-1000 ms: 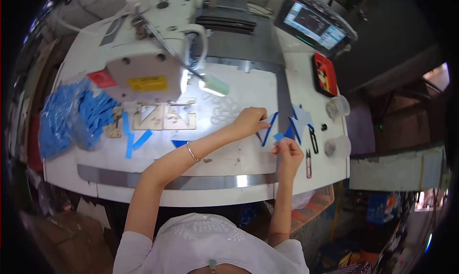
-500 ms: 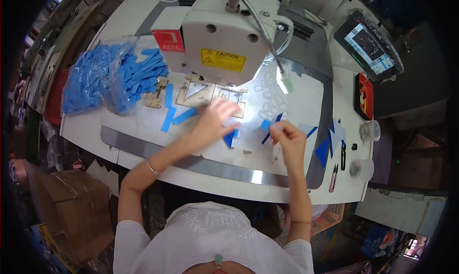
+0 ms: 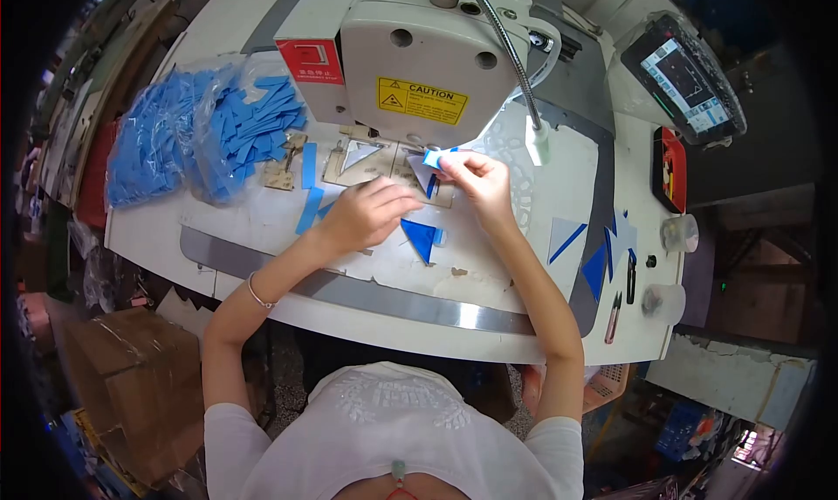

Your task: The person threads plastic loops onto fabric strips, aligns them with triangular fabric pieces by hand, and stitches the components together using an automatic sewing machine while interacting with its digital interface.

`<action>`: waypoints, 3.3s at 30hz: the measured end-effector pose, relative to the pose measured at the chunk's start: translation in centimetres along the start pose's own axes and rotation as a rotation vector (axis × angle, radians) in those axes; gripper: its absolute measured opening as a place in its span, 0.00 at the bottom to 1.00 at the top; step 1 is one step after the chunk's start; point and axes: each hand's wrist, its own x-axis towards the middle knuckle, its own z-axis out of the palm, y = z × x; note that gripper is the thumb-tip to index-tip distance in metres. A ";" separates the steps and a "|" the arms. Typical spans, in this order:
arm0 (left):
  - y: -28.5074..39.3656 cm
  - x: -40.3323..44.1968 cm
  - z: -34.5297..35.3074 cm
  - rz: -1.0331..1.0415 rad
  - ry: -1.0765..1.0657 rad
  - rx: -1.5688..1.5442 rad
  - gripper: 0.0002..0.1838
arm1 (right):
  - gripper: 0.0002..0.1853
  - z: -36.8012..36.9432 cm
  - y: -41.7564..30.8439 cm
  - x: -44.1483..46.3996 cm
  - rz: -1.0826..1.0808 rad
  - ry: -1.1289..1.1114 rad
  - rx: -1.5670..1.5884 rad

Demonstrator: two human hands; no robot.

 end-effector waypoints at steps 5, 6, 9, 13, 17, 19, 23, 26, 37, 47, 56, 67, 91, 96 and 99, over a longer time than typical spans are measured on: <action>0.3 1.3 2.1 -0.104 -0.121 0.184 0.28 | 0.09 -0.6 1.7 1.8 -0.083 -0.066 -0.153; 0.6 1.5 2.3 -0.123 -0.123 0.176 0.28 | 0.08 -0.9 1.6 2.0 -0.064 -0.067 -0.192; 0.9 1.9 2.9 -0.153 -0.122 0.121 0.28 | 0.09 -1.5 0.7 2.1 -0.062 -0.113 -0.213; 0.7 1.8 2.3 -0.182 -0.172 0.031 0.26 | 0.11 -2.1 -1.5 1.1 -0.027 0.040 -0.569; 0.3 1.7 2.5 -0.149 -0.090 0.067 0.25 | 0.11 -1.8 0.1 1.6 0.072 0.032 -0.297; 0.2 1.7 2.5 -0.138 -0.065 0.072 0.24 | 0.12 -2.0 0.3 2.3 0.094 -0.034 -0.543; -0.5 1.6 2.3 -0.128 -0.078 0.038 0.24 | 0.17 -1.8 -1.4 3.2 0.259 -0.126 -0.865; -1.1 1.7 2.1 -0.118 -0.092 0.010 0.24 | 0.19 -3.0 0.3 4.4 0.276 -0.163 -0.839; -1.6 2.8 2.8 -0.051 -0.117 0.127 0.29 | 0.14 -0.6 -0.6 1.0 -0.253 0.066 -1.278; -2.3 3.0 2.4 -0.028 -0.162 0.160 0.28 | 0.18 -1.8 0.4 1.2 -0.419 0.036 -0.964; -2.9 2.3 1.2 -0.186 -0.108 -0.079 0.20 | 0.17 -3.2 0.8 1.4 -0.784 -0.274 -1.103; -2.5 2.0 1.0 -0.048 -0.140 0.208 0.27 | 0.19 -4.3 0.2 1.7 -0.785 -0.469 -1.185; -2.2 2.2 1.2 -0.080 -0.197 0.152 0.28 | 0.25 -2.4 2.4 -3.3 -0.669 -0.268 -1.169; -1.9 2.5 1.2 -0.065 -0.178 0.179 0.28 | 0.25 -2.6 2.4 -3.2 -0.677 -0.271 -1.182; -2.0 2.6 0.9 -0.102 -0.202 0.176 0.28 | 0.24 -2.1 2.8 -2.8 -0.702 -0.253 -1.162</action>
